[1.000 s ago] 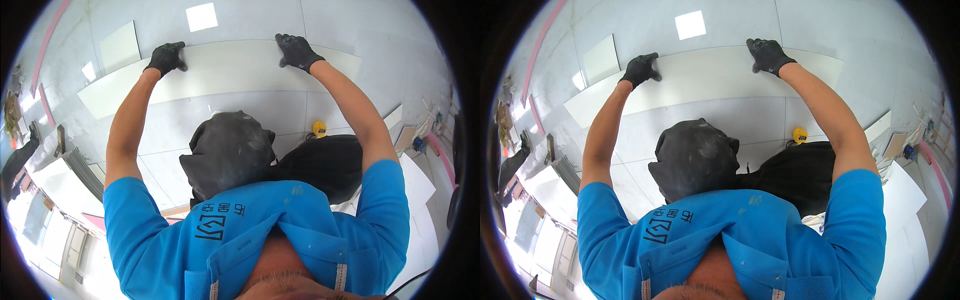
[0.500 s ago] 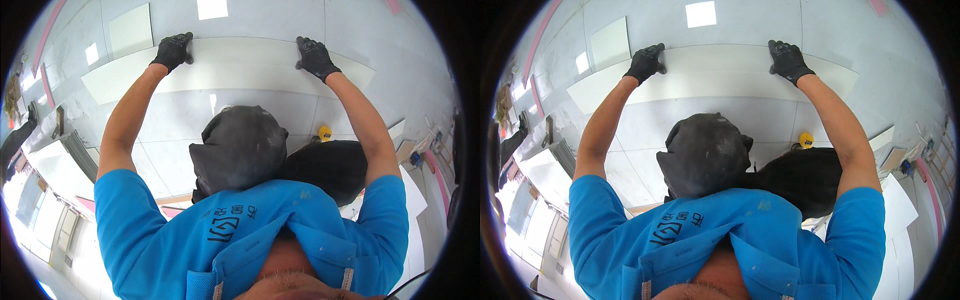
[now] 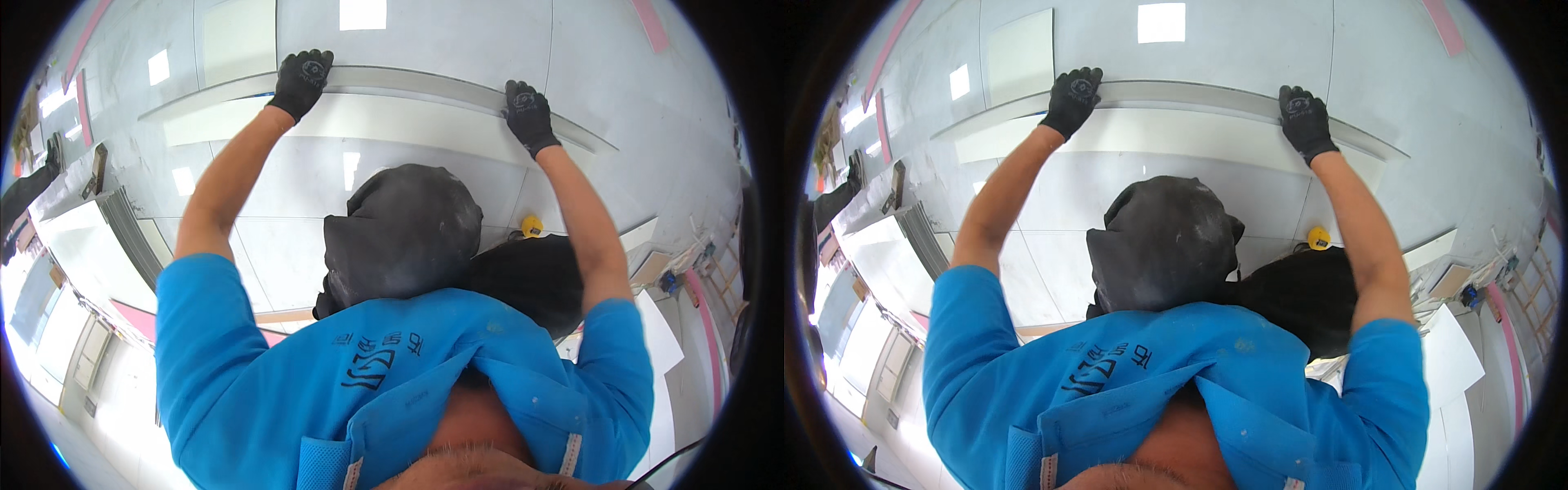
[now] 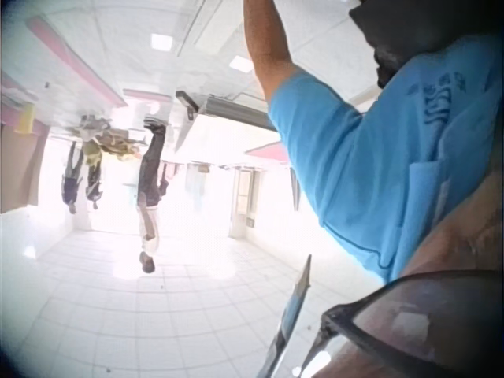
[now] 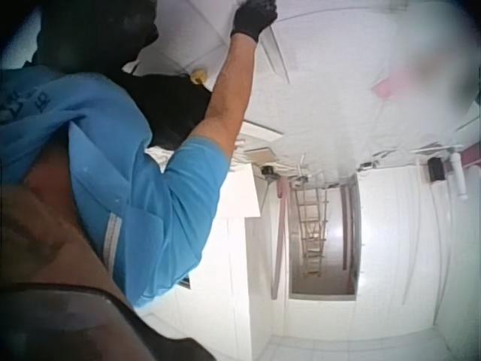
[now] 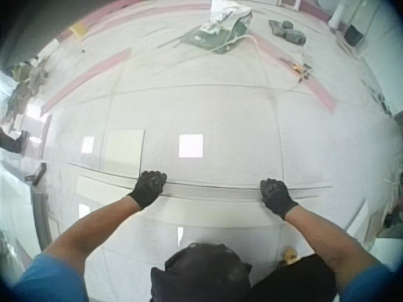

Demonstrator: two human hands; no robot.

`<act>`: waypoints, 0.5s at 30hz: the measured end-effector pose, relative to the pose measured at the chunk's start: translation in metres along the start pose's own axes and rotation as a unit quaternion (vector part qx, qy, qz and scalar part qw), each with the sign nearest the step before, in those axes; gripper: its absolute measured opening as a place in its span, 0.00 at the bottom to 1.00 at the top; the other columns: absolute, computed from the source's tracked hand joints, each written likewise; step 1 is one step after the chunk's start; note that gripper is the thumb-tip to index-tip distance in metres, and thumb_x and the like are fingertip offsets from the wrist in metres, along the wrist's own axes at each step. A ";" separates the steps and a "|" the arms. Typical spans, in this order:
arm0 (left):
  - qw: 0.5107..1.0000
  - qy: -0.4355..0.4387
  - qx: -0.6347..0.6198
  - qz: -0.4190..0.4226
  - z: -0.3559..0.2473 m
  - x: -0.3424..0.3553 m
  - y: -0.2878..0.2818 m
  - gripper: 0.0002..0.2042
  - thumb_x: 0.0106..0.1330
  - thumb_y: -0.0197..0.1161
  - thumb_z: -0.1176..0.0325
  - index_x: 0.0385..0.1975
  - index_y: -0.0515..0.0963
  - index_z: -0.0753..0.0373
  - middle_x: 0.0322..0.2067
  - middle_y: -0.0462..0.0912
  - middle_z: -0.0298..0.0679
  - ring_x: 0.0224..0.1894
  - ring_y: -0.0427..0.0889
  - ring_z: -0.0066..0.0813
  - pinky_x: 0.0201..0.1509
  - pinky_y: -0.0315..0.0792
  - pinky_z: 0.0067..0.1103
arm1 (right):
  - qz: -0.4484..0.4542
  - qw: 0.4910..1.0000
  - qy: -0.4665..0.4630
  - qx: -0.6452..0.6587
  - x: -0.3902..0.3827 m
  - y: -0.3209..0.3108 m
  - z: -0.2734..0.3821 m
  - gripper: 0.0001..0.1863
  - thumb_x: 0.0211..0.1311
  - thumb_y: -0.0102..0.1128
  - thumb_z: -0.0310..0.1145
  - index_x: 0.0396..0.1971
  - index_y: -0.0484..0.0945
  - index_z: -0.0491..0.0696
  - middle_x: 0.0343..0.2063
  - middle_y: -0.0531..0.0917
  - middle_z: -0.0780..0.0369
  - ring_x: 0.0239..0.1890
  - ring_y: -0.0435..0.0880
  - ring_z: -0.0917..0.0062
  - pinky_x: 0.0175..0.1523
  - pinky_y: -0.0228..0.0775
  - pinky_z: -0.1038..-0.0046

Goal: The person measures and cuts white rectangular panels on the floor using a manual tile cutter and a tape measure. They position each panel, score it with the cutter, and snap it along the scored line, then measure another panel and repeat the process.

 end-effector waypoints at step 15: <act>0.962 -0.086 -0.250 0.066 0.039 0.022 -0.054 0.20 0.54 0.65 0.46 0.37 0.79 0.55 0.31 0.83 0.39 0.36 0.82 0.37 0.41 0.73 0.30 | -0.024 0.973 -0.060 0.224 -0.008 0.002 -0.104 0.16 0.58 0.61 0.43 0.41 0.78 0.49 0.42 0.82 0.54 0.45 0.81 0.60 0.51 0.73 0.63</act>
Point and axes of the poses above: each hand's wrist, its own x-axis towards the middle knuckle, its own y-axis out of the palm, z = x × y, the point moved 4 cm from there along x, towards the middle knuckle
